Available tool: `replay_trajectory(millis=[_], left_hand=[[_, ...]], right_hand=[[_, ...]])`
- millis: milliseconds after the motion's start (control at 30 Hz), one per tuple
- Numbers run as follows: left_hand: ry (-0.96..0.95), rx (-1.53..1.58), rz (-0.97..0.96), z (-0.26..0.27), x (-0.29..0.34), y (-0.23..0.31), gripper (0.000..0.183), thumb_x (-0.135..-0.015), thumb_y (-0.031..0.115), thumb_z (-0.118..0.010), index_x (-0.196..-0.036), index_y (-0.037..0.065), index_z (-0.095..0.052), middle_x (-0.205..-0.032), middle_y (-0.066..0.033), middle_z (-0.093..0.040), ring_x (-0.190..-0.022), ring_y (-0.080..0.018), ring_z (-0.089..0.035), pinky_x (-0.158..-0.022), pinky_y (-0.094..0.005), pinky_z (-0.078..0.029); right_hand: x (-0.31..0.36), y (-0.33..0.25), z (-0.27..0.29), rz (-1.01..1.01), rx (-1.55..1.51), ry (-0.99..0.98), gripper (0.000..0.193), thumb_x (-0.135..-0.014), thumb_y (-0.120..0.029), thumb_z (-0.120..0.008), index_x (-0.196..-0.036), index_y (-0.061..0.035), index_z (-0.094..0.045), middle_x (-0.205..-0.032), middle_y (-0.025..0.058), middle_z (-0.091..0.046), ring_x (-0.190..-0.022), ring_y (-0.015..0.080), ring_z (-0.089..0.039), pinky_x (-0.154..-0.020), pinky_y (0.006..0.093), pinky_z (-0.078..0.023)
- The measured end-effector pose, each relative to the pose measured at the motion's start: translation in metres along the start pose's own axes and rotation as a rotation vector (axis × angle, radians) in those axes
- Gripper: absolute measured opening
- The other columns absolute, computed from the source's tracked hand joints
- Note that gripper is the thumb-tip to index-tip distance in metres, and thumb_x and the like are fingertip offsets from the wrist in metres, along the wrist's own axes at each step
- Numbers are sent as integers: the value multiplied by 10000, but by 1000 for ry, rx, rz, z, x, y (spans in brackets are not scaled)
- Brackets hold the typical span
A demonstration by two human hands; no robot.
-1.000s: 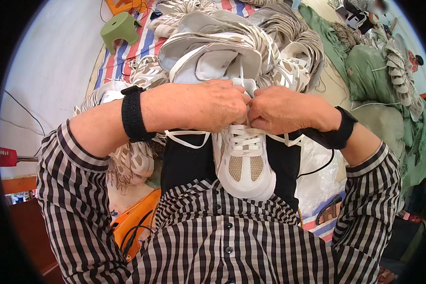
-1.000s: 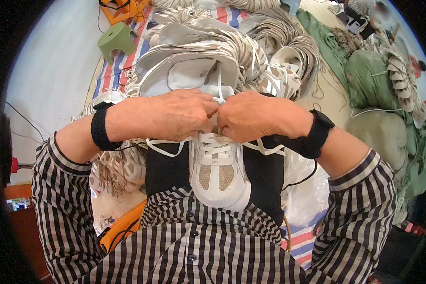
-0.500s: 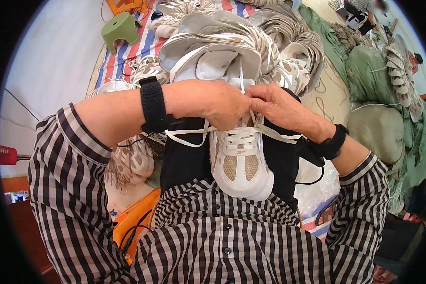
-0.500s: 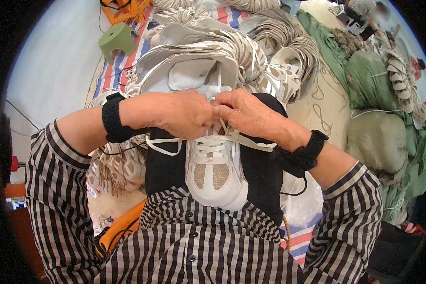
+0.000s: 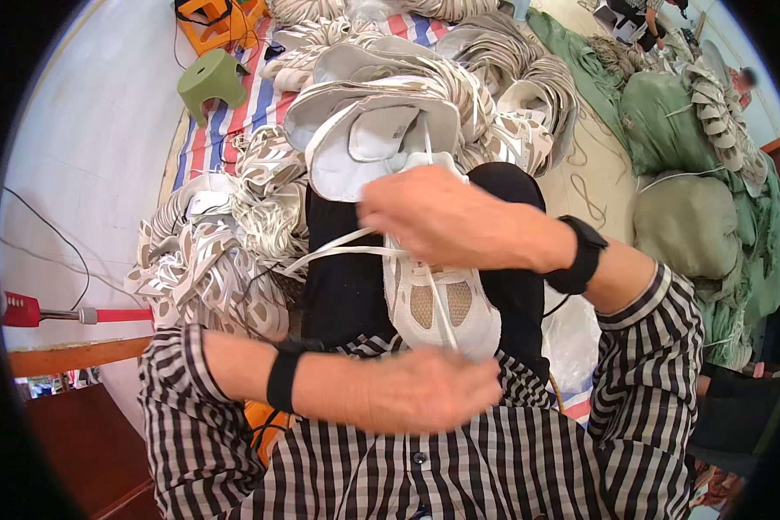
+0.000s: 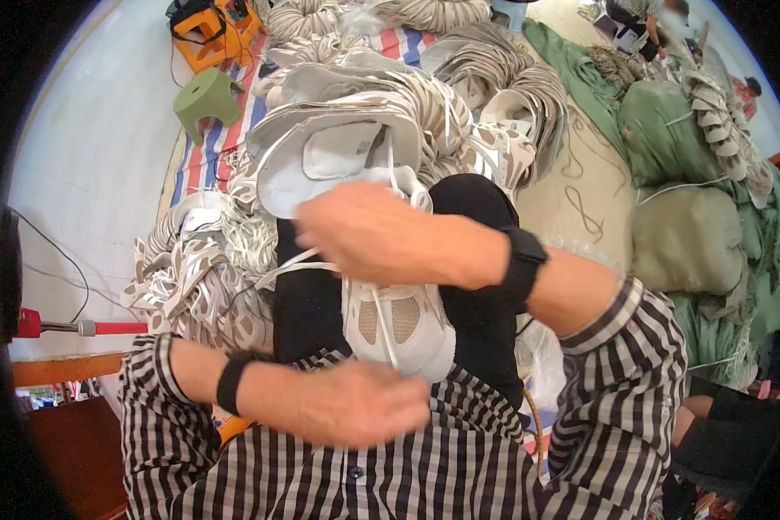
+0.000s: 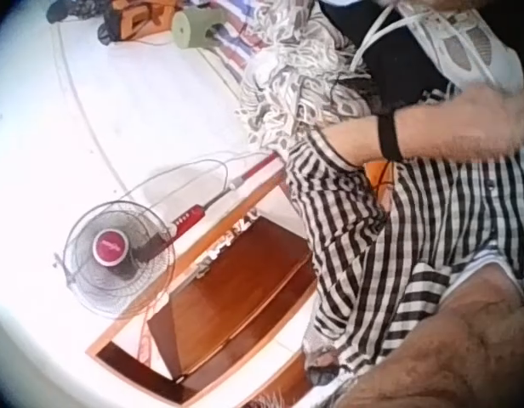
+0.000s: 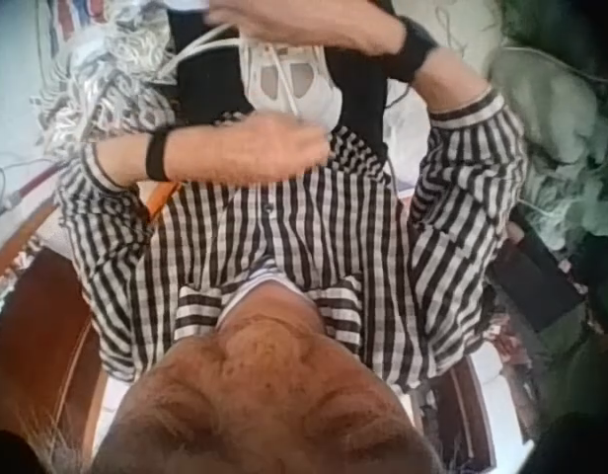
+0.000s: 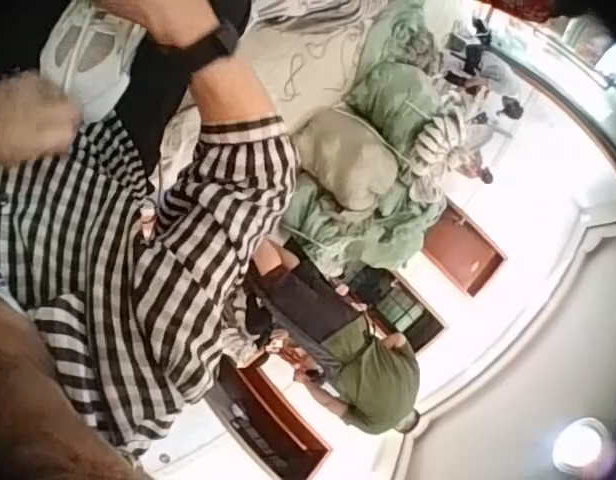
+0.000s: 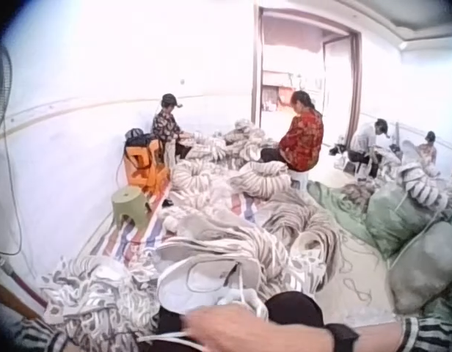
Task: The recorder is lacing white sneakers as part of a shoe manufacturing process.
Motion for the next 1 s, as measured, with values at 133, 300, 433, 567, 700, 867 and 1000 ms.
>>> replay_trajectory(millis=[133, 300, 433, 567, 700, 867, 1000], left_hand=[[-23, 463, -151, -21, -12, 59, 226, -747, 28, -593, -878, -46, -424, -852, -179, -465, -611, -339, -589, -522, -432, -506], [8, 660, -224, -18, -43, 93, 167, -816, 53, -578, -825, -28, -432, -808, -144, -447, -684, -291, -508, -591, -389, -453], [394, 650, -259, 51, -62, 79, 180, -766, 55, -578, -868, -48, -472, -829, -175, -506, -757, -339, -536, -667, -414, -443], [583, 538, -195, 125, -94, 53, 100, -788, 69, -574, -809, -17, -526, -772, -137, -528, -737, -285, -535, -648, -379, -431], [646, 908, -11, 175, -166, -2, 159, -820, 201, -630, -774, 57, -681, -659, -67, -653, -694, -185, -670, -623, -334, -496], [713, -550, -93, 217, -163, -64, 164, -785, 120, -563, -775, 41, -706, -753, -149, -693, -768, -273, -693, -691, -410, -530], [743, -350, 323, 203, -63, -136, 222, -850, 150, -590, -987, -18, -640, -928, -150, -659, -762, -234, -638, -683, -330, -507]], right_hand=[[-64, -89, -24, 225, -416, -18, 187, -889, -80, -503, -761, 53, -527, -713, 212, -570, -672, 375, -569, -628, 455, -441], [-82, -124, -36, 310, -611, -176, 160, -879, -105, -549, -873, 52, -580, -778, 210, -608, -750, 338, -618, -694, 429, -480], [-38, -50, 28, 49, -323, 125, 206, -882, -148, -596, -996, 24, -610, -842, 189, -657, -773, 295, -646, -703, 404, -501], [65, 47, 52, -701, -131, 104, 167, -962, -135, -550, -1071, -27, -614, -976, 34, -633, -784, 107, -638, -652, 271, -526], [126, 34, 27, -410, -204, 292, 300, -871, -85, -589, -1167, -39, -584, -1057, 190, -644, -973, 371, -605, -819, 424, -500], [150, 51, -10, -565, 5, 109, 251, -797, -77, -689, -1032, -40, -607, -751, 145, -593, -646, 283, -563, -613, 355, -470], [159, 41, 21, -499, 140, 276, 105, -793, -77, -658, -885, -46, -617, -738, 156, -610, -691, 371, -611, -603, 439, -475]])
Point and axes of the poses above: each hand's wrist, its own x-axis away from the middle knuckle, its own z-axis out of the back of the hand, y = z × x, the point moved 9 cm from there along -x, towards the middle knuckle
